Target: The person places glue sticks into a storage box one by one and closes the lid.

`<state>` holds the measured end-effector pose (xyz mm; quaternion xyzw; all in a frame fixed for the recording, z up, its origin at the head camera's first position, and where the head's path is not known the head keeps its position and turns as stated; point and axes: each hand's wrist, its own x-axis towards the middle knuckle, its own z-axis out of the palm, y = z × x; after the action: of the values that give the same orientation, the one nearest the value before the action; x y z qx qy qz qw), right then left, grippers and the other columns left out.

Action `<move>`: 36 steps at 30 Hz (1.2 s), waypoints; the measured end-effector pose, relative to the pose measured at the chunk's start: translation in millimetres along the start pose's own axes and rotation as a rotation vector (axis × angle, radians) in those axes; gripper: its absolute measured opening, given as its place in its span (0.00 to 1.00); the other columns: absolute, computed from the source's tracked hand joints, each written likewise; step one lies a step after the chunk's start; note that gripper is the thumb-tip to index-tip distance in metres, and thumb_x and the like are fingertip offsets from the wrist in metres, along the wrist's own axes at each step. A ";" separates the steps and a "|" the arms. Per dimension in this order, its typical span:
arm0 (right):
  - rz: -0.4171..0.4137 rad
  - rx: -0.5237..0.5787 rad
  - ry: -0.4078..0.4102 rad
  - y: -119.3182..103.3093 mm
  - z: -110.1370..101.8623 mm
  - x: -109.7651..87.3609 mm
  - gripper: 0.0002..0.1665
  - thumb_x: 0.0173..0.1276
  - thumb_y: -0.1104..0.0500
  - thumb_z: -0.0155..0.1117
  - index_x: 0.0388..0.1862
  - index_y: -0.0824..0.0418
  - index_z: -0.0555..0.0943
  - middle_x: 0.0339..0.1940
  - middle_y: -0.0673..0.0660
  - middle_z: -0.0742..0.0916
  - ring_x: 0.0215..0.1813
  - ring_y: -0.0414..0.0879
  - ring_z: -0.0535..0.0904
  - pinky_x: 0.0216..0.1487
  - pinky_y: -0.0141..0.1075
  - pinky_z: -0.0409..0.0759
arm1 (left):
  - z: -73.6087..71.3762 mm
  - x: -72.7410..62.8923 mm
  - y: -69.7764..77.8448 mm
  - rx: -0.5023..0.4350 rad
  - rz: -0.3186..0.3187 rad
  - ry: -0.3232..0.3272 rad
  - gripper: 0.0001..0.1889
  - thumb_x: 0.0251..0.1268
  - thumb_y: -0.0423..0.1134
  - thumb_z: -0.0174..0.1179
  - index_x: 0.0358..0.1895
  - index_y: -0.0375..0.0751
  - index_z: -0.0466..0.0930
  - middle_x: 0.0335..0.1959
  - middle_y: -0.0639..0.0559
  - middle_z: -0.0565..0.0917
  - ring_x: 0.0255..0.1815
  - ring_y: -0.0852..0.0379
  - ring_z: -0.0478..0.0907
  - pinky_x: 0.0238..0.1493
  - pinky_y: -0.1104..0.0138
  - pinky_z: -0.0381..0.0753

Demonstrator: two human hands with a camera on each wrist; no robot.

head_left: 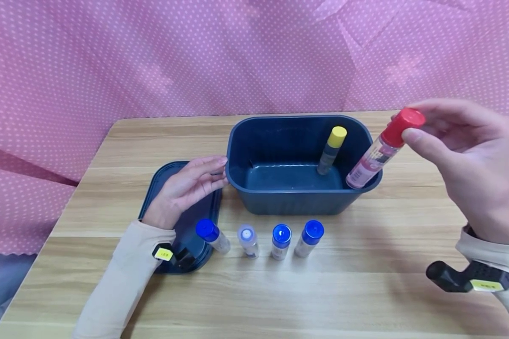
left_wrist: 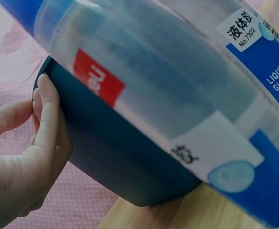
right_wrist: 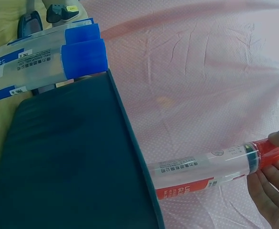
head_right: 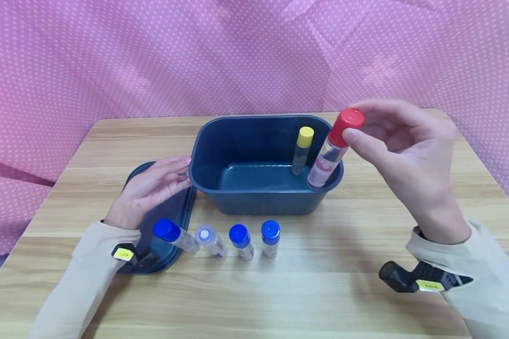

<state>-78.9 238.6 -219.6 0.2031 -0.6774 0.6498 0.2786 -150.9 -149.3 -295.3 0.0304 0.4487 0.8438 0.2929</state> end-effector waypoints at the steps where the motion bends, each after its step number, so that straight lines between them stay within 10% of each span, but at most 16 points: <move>1: -0.007 0.004 -0.004 0.6 0.9 -0.3 0.20 0.52 0.82 0.65 0.46 0.85 0.76 0.43 0.70 0.85 0.39 0.49 0.83 0.43 0.28 0.82 | -0.2 -0.1 -0.3 0.002 0.001 -0.001 0.08 0.72 0.30 0.53 0.40 0.32 0.83 0.33 0.45 0.82 0.36 0.55 0.79 0.44 0.67 0.83; 36: 0.088 0.042 -0.050 30.0 15.5 -18.4 0.20 0.51 0.81 0.67 0.45 0.82 0.78 0.38 0.63 0.87 0.37 0.48 0.84 0.40 0.27 0.82 | -4.6 -0.4 -4.1 -0.024 -0.003 -0.025 0.08 0.72 0.30 0.53 0.42 0.31 0.82 0.35 0.44 0.81 0.37 0.55 0.78 0.46 0.67 0.83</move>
<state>-85.7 223.8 -254.5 0.1954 -0.6786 0.6702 0.2284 -150.1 -151.2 -301.1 0.0365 0.4351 0.8481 0.3001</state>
